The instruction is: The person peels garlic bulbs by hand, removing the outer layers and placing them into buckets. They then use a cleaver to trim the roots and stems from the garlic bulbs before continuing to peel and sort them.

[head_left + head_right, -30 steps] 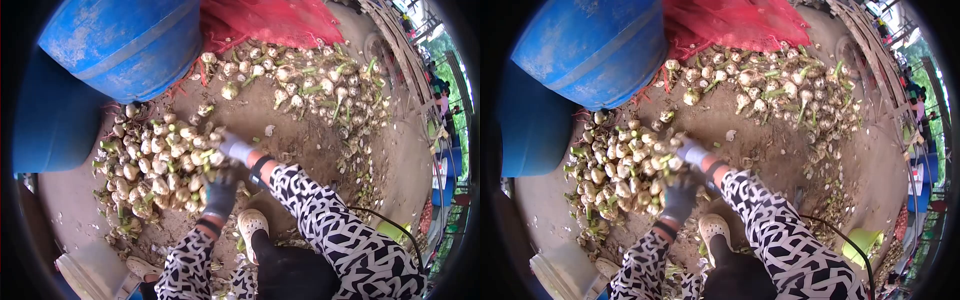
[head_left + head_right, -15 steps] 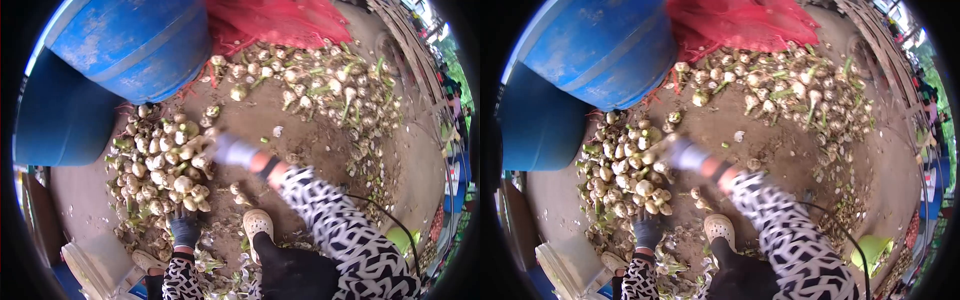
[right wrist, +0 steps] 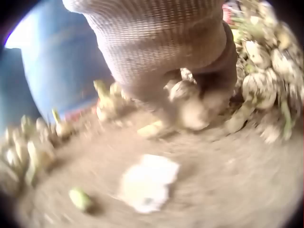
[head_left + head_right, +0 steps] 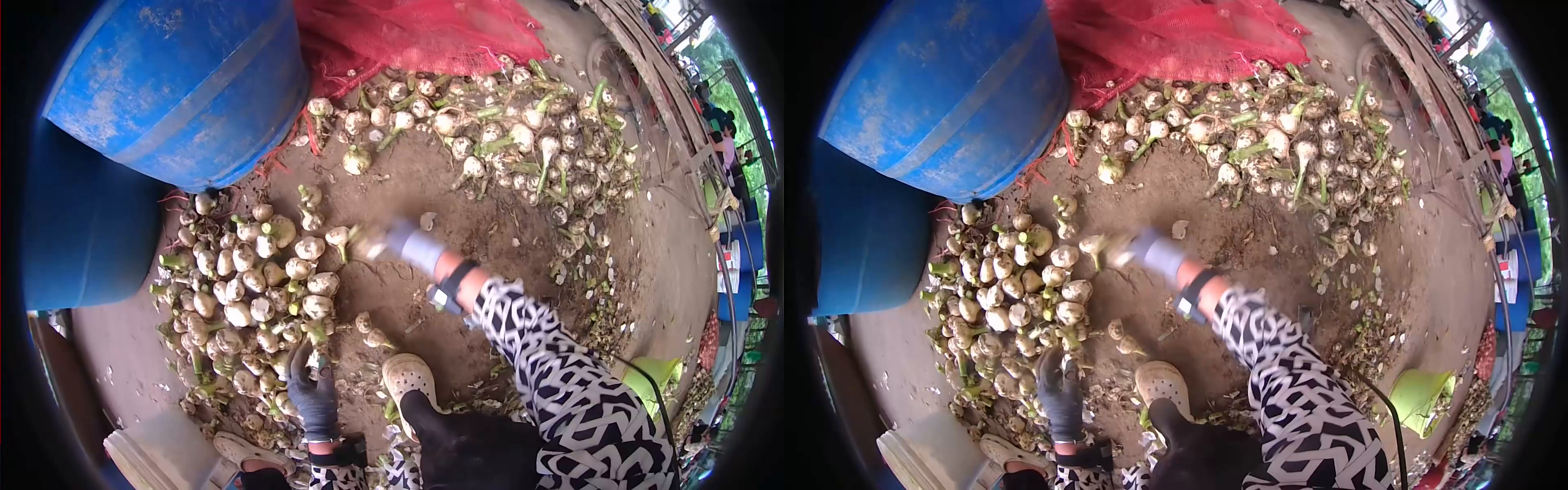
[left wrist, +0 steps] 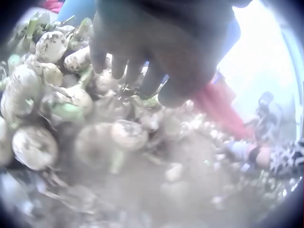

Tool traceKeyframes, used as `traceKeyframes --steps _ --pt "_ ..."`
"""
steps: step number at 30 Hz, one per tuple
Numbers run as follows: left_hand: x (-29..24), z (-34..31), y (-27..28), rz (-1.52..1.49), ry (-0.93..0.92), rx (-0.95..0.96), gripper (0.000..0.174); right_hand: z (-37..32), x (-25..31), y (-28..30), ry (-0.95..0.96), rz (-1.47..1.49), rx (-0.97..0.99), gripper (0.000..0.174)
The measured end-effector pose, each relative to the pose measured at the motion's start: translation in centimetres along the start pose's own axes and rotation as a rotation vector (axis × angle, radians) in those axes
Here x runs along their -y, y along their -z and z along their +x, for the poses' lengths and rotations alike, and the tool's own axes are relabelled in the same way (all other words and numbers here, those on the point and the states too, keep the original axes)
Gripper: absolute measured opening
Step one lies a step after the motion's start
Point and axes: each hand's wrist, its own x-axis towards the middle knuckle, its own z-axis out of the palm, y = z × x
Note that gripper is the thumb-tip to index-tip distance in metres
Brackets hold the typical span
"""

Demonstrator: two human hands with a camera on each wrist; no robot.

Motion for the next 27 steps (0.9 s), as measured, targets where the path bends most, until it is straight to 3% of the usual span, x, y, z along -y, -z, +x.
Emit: traceKeyframes --steps 1,2,3,4,5,6,7,9,10,11,12,13,15,18,19,21,22,23,24,25,27 --pt "-0.8 0.0 -1.2 -0.44 0.144 0.007 0.06 -2.9 3.7 -4.8 -0.112 0.021 0.059 0.036" --pt "-3.9 0.5 -1.7 -0.489 0.132 0.087 0.081 -6.0 8.7 -9.0 -0.266 0.142 0.107 0.039" --pt "-4.9 0.8 -2.2 -0.554 0.169 0.12 0.086 -7.6 9.7 -12.0 -0.244 0.144 0.193 0.043" --pt "-4.0 0.7 -2.7 -0.545 0.045 0.001 0.088 -8.5 8.1 -14.7 -0.261 0.268 0.309 0.046" --pt "-3.0 0.8 -2.9 -0.527 -0.083 -0.12 0.09 -9.2 9.2 -16.0 -0.201 0.007 0.339 0.046" --pt "-4.4 1.0 -2.2 -0.614 -0.051 -0.074 0.092 -8.5 8.2 -15.7 0.042 -0.217 0.345 0.047" --pt "-3.0 0.8 -1.9 -0.519 -0.024 -0.119 0.089 -7.5 7.2 -14.8 0.288 -0.436 0.34 0.048" --pt "-2.5 0.7 -1.1 -0.714 0.215 -0.062 0.086 -4.4 11.3 -9.9 0.024 -0.616 0.183 0.062" --pt "-3.1 0.6 -0.4 -0.801 0.19 -0.024 0.083 -1.8 10.5 -7.3 -0.061 -0.624 -0.142 0.062" --pt "-2.9 0.6 0.0 -0.801 0.191 -0.045 0.083 1.5 9.3 -4.2 0.102 -0.694 -0.48 0.066" --pt "-2.5 0.4 0.7 -0.775 0.221 -0.024 0.081 4.3 9.7 -1.6 0.12 -0.753 -0.687 0.072" --pt "-2.2 0.0 1.4 -0.745 0.256 -0.006 0.079 6.8 10.1 0.9 0.124 -0.833 -0.728 0.074" --pt "-3.1 -0.4 2.5 -0.872 0.362 -0.051 0.077 12.4 6.8 4.1 -0.042 -1.008 -0.668 0.065" --pt "-2.5 -1.6 3.6 -0.902 0.379 -0.053 0.077 14.0 6.7 1.3 -0.065 -1.117 -0.621 0.052" --pt "-2.5 -1.7 3.8 -0.904 0.37 -0.066 0.077 13.8 6.6 0.3 0.009 -1.023 -0.532 0.04" --pt "-2.2 -2.9 4.0 -0.875 0.413 -0.089 0.078 12.0 7.1 -4.5 0.027 -1.185 -0.36 0.034" --pt "-1.4 -3.3 3.5 -0.856 0.4 -0.137 0.078 10.9 7.2 -6.6 -0.051 -1.088 -0.202 0.035" --pt "1.5 -4.3 3.3 -0.603 0.2 -0.109 0.072 9.9 6.6 -8.5 -0.129 -0.983 -0.041 0.036" --pt "0.3 -4.6 3.8 -0.667 0.287 -0.104 0.069 8.2 6.8 -10.4 -0.014 -0.939 0.102 0.037" --pt "-1.0 -4.7 4.0 -0.73 0.377 -0.106 0.065 6.3 7.3 -11.4 -0.074 -0.593 0.191 0.036" --pt "-1.8 -5.5 4.0 -0.825 0.413 -0.163 0.062 4.1 7.9 -12.2 0.196 -0.572 -0.063 0.036"
